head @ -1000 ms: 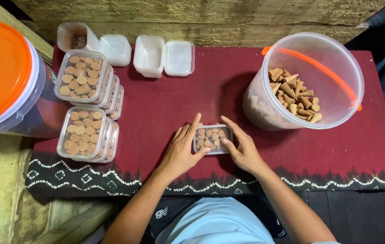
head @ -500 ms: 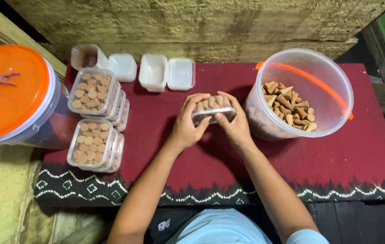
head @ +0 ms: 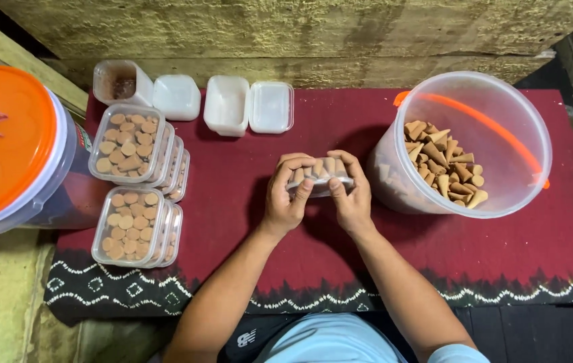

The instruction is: The person is manually sorting and packing incense cones from a bulk bucket into individual plastic retail containers and then sealing them with lids.

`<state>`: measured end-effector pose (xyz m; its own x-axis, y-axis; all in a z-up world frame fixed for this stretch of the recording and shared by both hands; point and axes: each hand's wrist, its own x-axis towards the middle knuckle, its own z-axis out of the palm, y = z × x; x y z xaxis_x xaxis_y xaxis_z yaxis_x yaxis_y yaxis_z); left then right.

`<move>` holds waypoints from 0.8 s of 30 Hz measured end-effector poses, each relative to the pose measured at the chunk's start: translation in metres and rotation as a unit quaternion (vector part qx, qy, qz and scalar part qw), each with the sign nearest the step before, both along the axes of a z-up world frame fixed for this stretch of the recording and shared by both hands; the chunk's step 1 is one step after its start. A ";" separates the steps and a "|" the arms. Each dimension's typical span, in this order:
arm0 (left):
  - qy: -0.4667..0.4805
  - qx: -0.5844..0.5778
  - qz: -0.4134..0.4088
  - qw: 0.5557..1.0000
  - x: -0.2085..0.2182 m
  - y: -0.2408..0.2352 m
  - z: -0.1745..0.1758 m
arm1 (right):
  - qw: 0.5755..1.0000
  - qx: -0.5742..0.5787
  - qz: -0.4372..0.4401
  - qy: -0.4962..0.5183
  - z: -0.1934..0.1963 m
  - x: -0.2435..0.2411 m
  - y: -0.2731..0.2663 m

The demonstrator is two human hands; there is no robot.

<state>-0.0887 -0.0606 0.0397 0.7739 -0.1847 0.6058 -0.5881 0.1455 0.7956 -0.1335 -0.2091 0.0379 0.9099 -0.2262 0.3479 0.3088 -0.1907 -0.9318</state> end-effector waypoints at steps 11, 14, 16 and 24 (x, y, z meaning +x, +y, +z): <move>-0.007 -0.002 -0.031 0.999 0.001 -0.002 -0.004 | 0.990 0.102 0.055 -0.079 -0.009 0.001 0.000; -0.011 -0.002 -0.039 0.999 -0.002 -0.001 0.004 | 0.998 0.022 0.021 -0.048 0.002 0.002 -0.007; -0.028 0.015 -0.028 0.999 -0.002 -0.002 0.000 | 0.998 0.031 0.021 -0.056 -0.009 0.004 -0.008; -0.041 0.019 -0.018 0.999 -0.002 -0.005 -0.009 | 0.988 0.105 0.052 -0.098 -0.007 0.004 -0.002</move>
